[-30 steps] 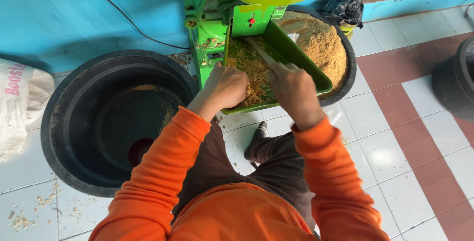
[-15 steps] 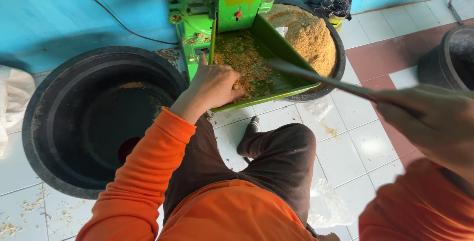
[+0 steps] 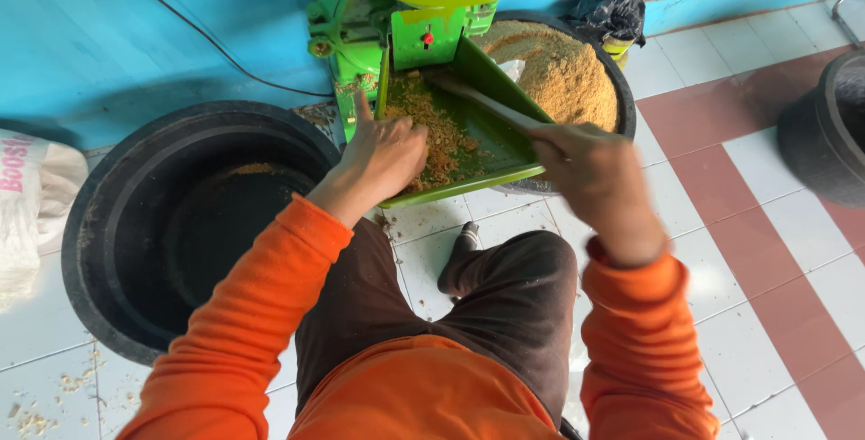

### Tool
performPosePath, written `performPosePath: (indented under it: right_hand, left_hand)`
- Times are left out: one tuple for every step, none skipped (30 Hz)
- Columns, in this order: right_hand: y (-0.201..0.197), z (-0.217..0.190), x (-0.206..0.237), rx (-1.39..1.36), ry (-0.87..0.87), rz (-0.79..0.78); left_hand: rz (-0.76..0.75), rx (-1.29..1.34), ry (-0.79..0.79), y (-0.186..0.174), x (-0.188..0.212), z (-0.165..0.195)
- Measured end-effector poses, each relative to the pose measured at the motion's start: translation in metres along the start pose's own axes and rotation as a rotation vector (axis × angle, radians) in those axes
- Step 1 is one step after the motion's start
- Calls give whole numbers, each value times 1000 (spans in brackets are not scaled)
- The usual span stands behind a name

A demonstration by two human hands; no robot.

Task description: The person sits on the floor beside a green grinding machine and repeatedly scoops freshly ground grain from the machine's collection tray into a large black basin, using a flat wooden scoop to push and gather the material. They also clear spilled grain from the tray and floor and reposition the basin while working.

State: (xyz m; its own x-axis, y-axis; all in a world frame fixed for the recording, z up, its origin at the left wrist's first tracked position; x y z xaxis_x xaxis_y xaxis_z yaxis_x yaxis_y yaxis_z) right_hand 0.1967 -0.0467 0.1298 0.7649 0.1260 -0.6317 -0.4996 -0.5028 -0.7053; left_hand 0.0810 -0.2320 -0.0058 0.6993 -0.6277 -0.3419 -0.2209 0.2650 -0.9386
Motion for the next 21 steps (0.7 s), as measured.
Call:
performPosePath:
  right_hand:
    - [-14, 9, 11, 9, 57, 16]
    - [-31, 13, 19, 19, 114, 31]
    - [-46, 9, 23, 81, 117, 48]
    - [-60, 1, 23, 143, 118, 65]
    - [-69, -6, 22, 136, 152, 53]
    - [-77, -15, 20, 130, 185, 41]
    - [-83, -24, 16, 125, 215, 31]
    - [-86, -32, 12, 117, 236, 10]
    - [-86, -37, 9, 108, 257, -8]
    - [-85, -39, 8, 97, 281, -26]
    - [-80, -43, 7, 82, 243, -53]
    - [-72, -43, 7, 63, 206, -83]
    - [-61, -40, 9, 43, 168, -115]
    - [-48, -40, 10, -10, 97, -119]
    - [-33, -37, 12, -63, 25, -124]
    - [-16, -32, 12, -65, -25, -109]
    - [4, -28, 10, -68, -75, -93]
    - [25, -21, 8, -27, -77, -77]
    - [46, -14, 4, 14, -80, -58]
    - [62, -10, -1, 29, -109, 1]
    - [73, -7, -5, 44, -138, 60]
  left_hand:
    - [24, -30, 27, 2, -5, 0]
    - [87, -1, 31, 1, -13, -2]
    - [154, 28, 31, 1, -24, -5]
    - [224, 57, 29, 0, -34, -10]
    - [188, 33, -7, 7, -43, -18]
    - [155, 9, -43, 13, -51, -26]
    - [124, -14, -79, 18, -56, -33]
    - [195, 7, -79, 16, -57, -36]
    - [266, 25, -77, 12, -53, -38]
    - [334, 43, -74, 7, -49, -39]
    - [207, 10, -95, 15, -43, -38]
    - [77, -23, -118, 20, -31, -38]
    - [-55, -57, -143, 25, -17, -37]
    - [-16, -14, -131, 17, -7, -29]
    - [23, 28, -119, 8, 3, -21]
    - [63, 69, -106, -3, 10, -15]
    - [83, 77, -75, -13, 16, -8]
    - [101, 87, -44, -23, 21, -2]
    - [122, 96, -12, -34, 23, 3]
    - [106, 102, 27, -42, 24, 5]
    - [90, 110, 65, -51, 26, 7]
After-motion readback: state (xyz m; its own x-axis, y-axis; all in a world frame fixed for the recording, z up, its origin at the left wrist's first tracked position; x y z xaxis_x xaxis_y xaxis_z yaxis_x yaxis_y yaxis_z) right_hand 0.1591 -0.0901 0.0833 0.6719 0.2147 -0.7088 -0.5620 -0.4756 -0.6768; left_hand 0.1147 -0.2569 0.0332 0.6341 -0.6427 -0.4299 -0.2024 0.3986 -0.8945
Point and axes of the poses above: each hand's wrist, its own x-axis away from the middle knuckle, its own y-axis out of the palm, z = x × y, the point moved 7 cm from there along -x, towards the middle knuckle, and after that the axes turned 11 degrees about z, right-handed, at the moved point
